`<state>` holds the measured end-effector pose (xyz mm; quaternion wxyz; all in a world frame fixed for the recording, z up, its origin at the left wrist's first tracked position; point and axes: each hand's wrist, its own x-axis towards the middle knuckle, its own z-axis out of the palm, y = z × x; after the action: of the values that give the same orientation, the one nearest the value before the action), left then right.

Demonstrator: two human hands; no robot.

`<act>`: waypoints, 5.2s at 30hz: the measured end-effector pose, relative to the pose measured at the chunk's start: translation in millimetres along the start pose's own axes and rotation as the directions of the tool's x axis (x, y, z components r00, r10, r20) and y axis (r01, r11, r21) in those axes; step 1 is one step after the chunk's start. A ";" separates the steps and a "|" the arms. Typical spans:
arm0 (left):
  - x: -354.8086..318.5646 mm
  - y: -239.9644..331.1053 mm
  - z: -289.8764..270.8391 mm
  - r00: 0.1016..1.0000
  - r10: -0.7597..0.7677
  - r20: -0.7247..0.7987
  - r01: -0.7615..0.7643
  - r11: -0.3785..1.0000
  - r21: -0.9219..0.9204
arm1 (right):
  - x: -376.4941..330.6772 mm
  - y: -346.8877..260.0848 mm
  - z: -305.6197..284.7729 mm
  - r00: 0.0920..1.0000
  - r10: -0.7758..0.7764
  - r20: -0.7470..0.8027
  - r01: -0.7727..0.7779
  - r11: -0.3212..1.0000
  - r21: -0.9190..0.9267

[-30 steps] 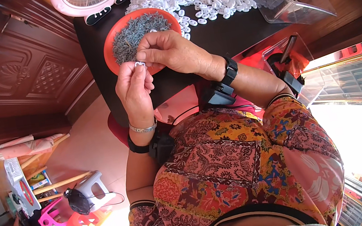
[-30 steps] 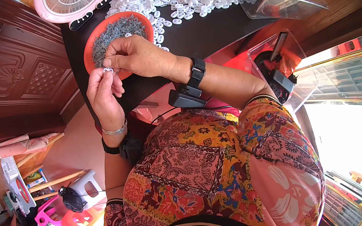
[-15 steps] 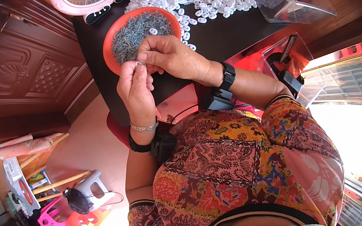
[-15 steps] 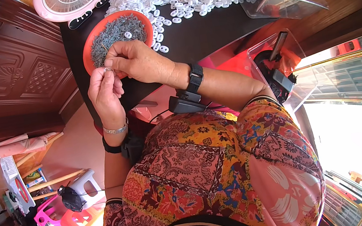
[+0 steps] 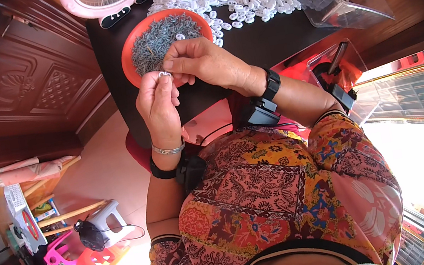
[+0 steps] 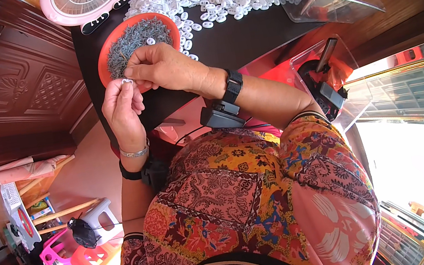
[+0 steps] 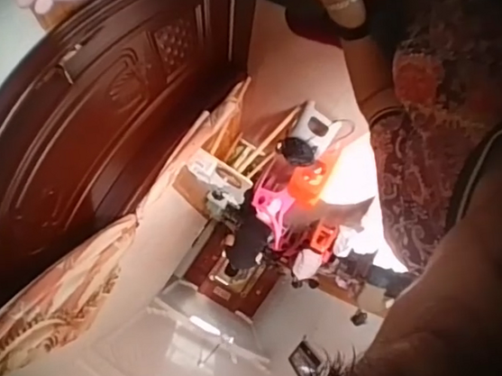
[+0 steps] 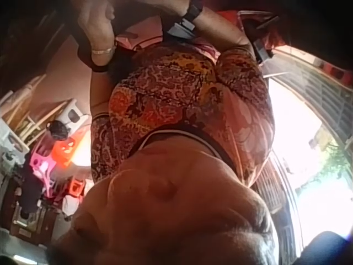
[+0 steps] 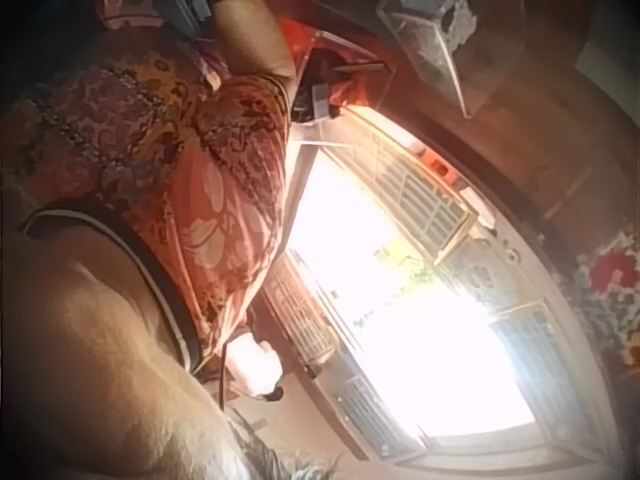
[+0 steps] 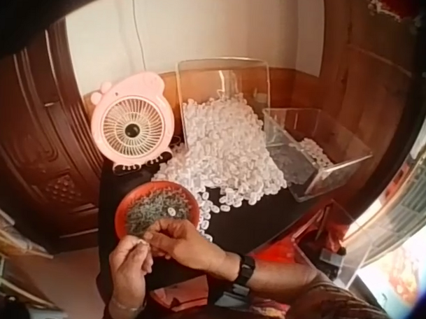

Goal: Assembling small plastic housings by inserting metal pins into them by hand.

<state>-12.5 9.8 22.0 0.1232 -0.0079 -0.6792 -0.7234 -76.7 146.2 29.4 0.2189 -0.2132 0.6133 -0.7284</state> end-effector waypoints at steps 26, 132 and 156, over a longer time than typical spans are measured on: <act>2.0 -2.2 -2.7 0.996 -0.090 0.030 0.088 0.995 0.049 | -1.2 -4.6 -3.8 0.966 -0.259 0.013 0.232 0.836 -0.497; -7.9 -1.0 2.1 0.986 -0.120 -0.116 0.105 0.986 -0.127 | -12.0 -9.2 5.3 0.954 -0.285 -0.096 0.238 0.911 -0.337; -3.5 -9.6 1.4 0.989 -0.147 -0.019 0.136 0.953 -0.271 | -15.2 -1.6 7.2 0.854 -0.517 0.062 0.440 0.654 -0.616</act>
<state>-11.2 12.2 12.1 0.0820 0.0380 -0.5709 -0.8160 -60.3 149.6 31.4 -0.0985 -0.3821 0.7479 -0.5338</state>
